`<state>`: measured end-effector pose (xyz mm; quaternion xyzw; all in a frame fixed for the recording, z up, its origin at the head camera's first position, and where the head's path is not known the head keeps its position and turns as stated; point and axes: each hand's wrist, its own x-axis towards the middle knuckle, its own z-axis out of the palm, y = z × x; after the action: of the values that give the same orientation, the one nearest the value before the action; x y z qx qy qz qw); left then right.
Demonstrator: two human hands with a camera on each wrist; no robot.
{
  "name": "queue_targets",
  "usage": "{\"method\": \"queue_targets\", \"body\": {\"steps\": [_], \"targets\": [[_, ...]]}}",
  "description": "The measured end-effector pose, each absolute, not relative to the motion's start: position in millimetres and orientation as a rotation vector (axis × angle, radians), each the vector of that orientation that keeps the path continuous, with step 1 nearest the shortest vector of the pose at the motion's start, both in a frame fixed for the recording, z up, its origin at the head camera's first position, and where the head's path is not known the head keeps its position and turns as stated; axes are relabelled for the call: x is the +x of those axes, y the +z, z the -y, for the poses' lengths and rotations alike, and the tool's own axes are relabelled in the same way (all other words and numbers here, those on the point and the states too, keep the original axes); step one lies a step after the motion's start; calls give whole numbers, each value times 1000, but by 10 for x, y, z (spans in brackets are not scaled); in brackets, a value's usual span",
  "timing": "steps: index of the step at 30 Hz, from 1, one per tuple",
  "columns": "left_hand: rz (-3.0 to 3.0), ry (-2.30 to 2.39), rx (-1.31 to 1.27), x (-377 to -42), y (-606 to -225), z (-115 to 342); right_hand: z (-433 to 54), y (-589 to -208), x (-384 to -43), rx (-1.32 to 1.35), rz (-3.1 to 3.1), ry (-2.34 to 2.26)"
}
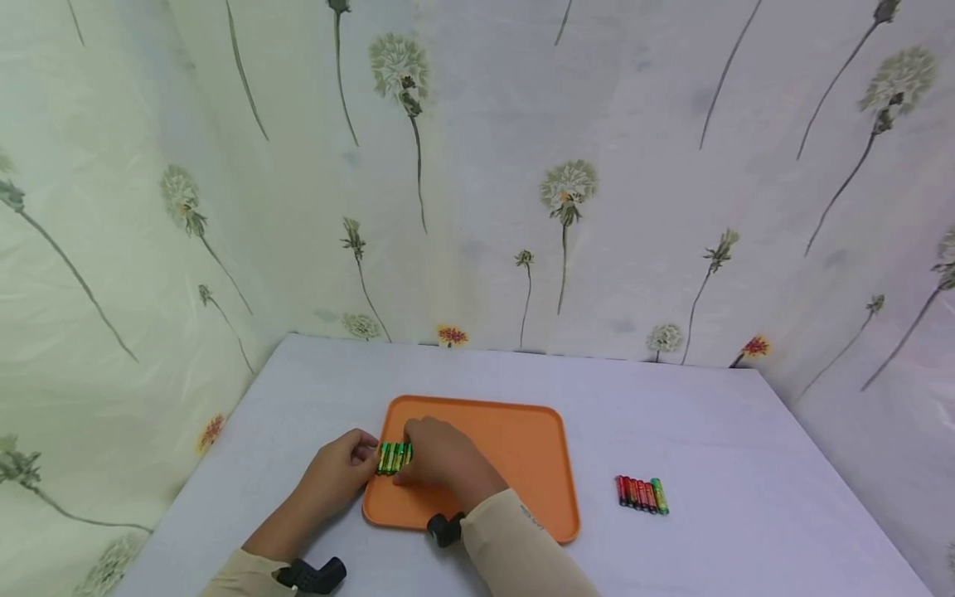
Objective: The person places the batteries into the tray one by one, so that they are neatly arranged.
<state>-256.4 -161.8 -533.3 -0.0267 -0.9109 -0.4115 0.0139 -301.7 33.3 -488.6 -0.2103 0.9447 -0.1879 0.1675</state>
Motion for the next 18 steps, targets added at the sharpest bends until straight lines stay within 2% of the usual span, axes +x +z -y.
{"method": "queue_targets", "body": {"steps": [18], "targets": [[2832,-1281,-76,-2549,-5319,1604,-414,-4890,-2984,-615,-2663,-630]]}}
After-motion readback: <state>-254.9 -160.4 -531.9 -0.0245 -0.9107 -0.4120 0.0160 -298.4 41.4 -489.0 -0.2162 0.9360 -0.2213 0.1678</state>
